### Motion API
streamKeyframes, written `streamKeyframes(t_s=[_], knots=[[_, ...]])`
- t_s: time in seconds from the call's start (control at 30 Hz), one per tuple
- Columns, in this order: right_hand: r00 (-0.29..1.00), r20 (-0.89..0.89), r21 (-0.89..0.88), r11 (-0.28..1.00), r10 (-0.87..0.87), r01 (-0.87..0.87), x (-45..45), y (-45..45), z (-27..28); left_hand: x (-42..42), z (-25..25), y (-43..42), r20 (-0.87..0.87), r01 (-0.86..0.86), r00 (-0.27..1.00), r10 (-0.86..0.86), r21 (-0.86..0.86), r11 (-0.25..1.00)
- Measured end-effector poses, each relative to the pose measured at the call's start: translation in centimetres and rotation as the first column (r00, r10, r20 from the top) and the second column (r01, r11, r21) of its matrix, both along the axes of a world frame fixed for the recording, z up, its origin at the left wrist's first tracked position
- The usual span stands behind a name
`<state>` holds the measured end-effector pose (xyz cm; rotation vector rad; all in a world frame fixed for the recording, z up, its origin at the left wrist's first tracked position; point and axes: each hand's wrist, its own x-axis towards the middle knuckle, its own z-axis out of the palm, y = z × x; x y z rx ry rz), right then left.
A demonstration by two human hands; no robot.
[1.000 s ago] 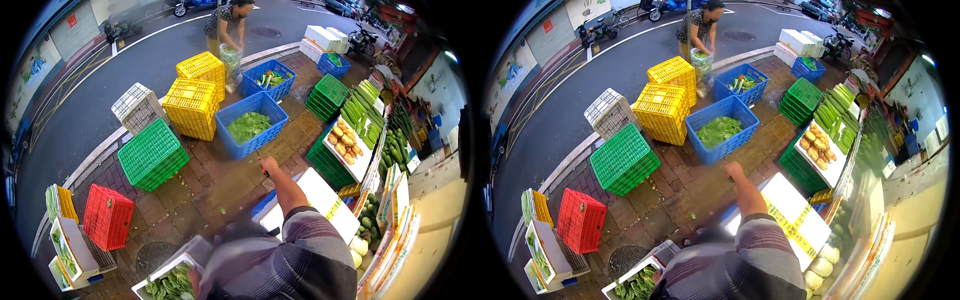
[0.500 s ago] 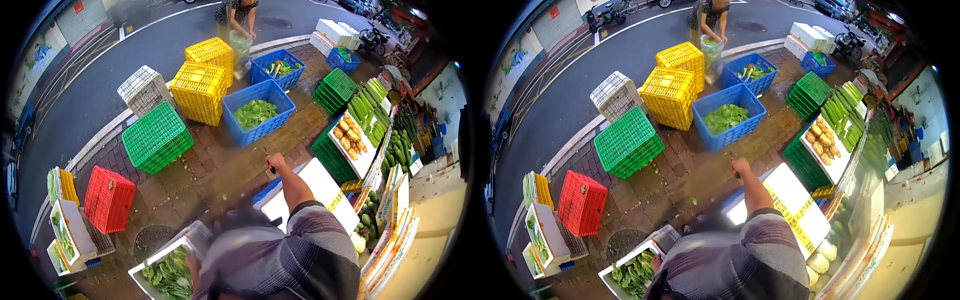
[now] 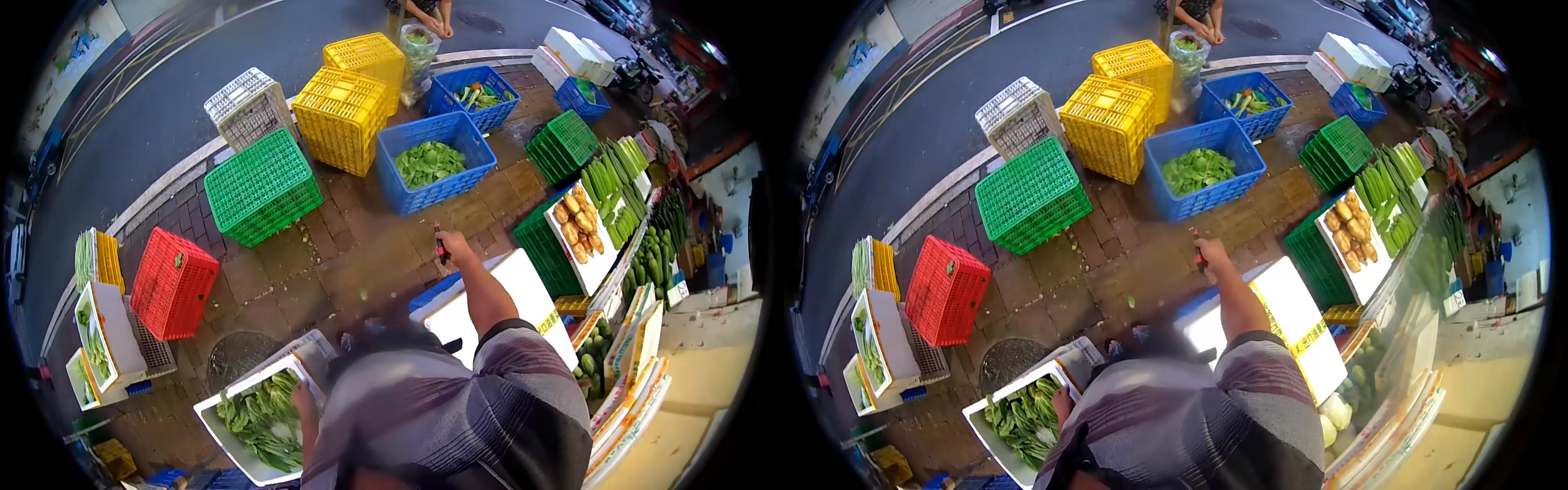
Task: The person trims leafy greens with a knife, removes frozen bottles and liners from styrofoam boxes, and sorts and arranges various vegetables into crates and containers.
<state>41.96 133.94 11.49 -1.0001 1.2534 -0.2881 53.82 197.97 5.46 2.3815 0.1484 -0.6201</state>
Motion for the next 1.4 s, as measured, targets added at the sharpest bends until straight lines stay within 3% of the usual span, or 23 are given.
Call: streamKeyframes(t_s=[0.07, 0.2, 0.33, 0.37, 0.4, 0.43, 0.47, 0.5, 0.53, 0.57, 0.6, 0.63, 0.67, 0.77, 0.9, 0.97, 1.03, 1.1, 1.2, 1.27, 1.4], knots=[[1.000, 0.003, 0.045, 0.999, -0.001, 0.001, -0.4, -0.3, -0.8, -0.1, -0.9, 0.6, 0.045, 0.018, 0.999, -0.019, 0.020, 1.000], [0.997, -0.029, 0.145, 0.987, -0.066, 0.069, -0.9, -0.1, -2.4, 0.3, -1.8, 1.2, -0.127, -0.060, 0.990, 0.060, 0.002, 0.998], [0.999, 0.005, 0.182, 0.982, -0.046, 0.044, -1.8, -0.2, -3.1, -0.1, -4.2, 2.5, -0.071, -0.055, 0.996, 0.058, 0.048, 0.997], [0.997, 0.067, 0.218, 0.976, -0.038, 0.023, -2.0, -0.3, -3.4, -0.6, -1.3, 0.8, -0.039, -0.098, 0.994, 0.100, 0.054, 0.994], [0.992, 0.128, 0.262, 0.965, -0.016, -0.018, -2.0, -0.4, -3.5, -0.5, -2.0, 1.5, -0.050, 0.041, 0.998, -0.037, 0.071, 0.997], [0.994, 0.105, 0.273, 0.962, -0.002, -0.027, -2.1, -0.4, -3.5, -0.3, 0.7, 0.0, -0.166, -0.023, 0.986, 0.028, 0.032, 0.999], [0.996, 0.083, 0.291, 0.955, 0.033, -0.056, -1.8, -0.2, -3.0, -1.3, -1.3, 0.8, -0.029, -0.058, 0.998, 0.058, -0.008, 0.998], [0.993, 0.030, 0.251, 0.961, 0.110, -0.114, -0.8, 0.7, -1.3, -2.1, -3.9, 2.2, 0.035, 0.014, 0.999, -0.014, -0.005, 1.000], [0.957, 0.103, 0.228, 0.930, 0.273, -0.289, -1.6, -0.1, -2.5, -1.9, -4.2, 1.4, -0.038, -0.079, 0.996, 0.080, 0.037, 0.996], [0.985, 0.077, 0.276, 0.946, 0.157, -0.172, -0.5, 0.1, -3.0, -1.5, 0.6, -1.2, -0.078, -0.223, 0.972, 0.221, -0.009, 0.975], [0.968, 0.179, 0.404, 0.884, 0.175, -0.234, 0.0, -0.8, -5.0, -0.9, 2.0, -2.0, -0.044, -0.171, 0.983, 0.176, 0.092, 0.981], [0.961, 0.228, 0.411, 0.879, 0.157, -0.242, -0.1, 0.4, -4.8, -0.5, 3.6, -3.0, -0.172, -0.173, 0.965, 0.199, 0.154, 0.973], [0.955, 0.269, 0.410, 0.882, 0.126, -0.231, 0.1, 0.5, -3.2, -2.6, -3.2, -1.6, 0.038, -0.204, 0.979, 0.201, 0.117, 0.972], [0.866, 0.428, 0.403, 0.803, 0.258, -0.438, 4.6, 5.4, 1.8, -3.0, 1.4, -2.9, 0.022, -0.403, 0.915, 0.403, 0.102, 0.910], [0.840, 0.380, 0.395, 0.753, 0.388, -0.526, 10.9, 9.8, 4.9, -6.2, 4.0, -1.8, 0.017, -0.545, 0.839, 0.545, 0.021, 0.838], [0.763, 0.387, 0.344, 0.687, 0.517, -0.640, 13.9, 12.9, 6.3, -7.9, 3.3, 0.1, 0.089, -0.575, 0.816, 0.571, 0.022, 0.818], [0.691, 0.419, 0.328, 0.611, 0.590, -0.720, 15.9, 15.6, 5.9, -9.6, 2.2, 3.1, 0.033, -0.653, 0.757, 0.652, 0.070, 0.754], [0.607, 0.378, 0.246, 0.556, 0.699, -0.794, 16.7, 17.2, 4.9, -9.6, 5.5, 4.5, -0.016, -0.777, 0.625, 0.781, 0.088, 0.623], [0.503, 0.187, 0.176, 0.475, 0.844, -0.862, 16.6, 19.5, 3.8, -12.3, 2.7, 9.1, 0.136, -0.835, 0.549, 0.825, 0.051, 0.547], [0.435, 0.021, 0.147, 0.427, 0.900, -0.892, 16.1, 21.6, 3.7, -12.8, 2.9, 11.5, 0.120, -0.833, 0.553, 0.825, 0.066, 0.549], [0.309, -0.081, 0.225, 0.319, 0.948, -0.921, 14.5, 23.7, 3.1, -13.1, 0.9, 15.3, 0.137, -0.823, 0.568, 0.812, 0.096, 0.560]])
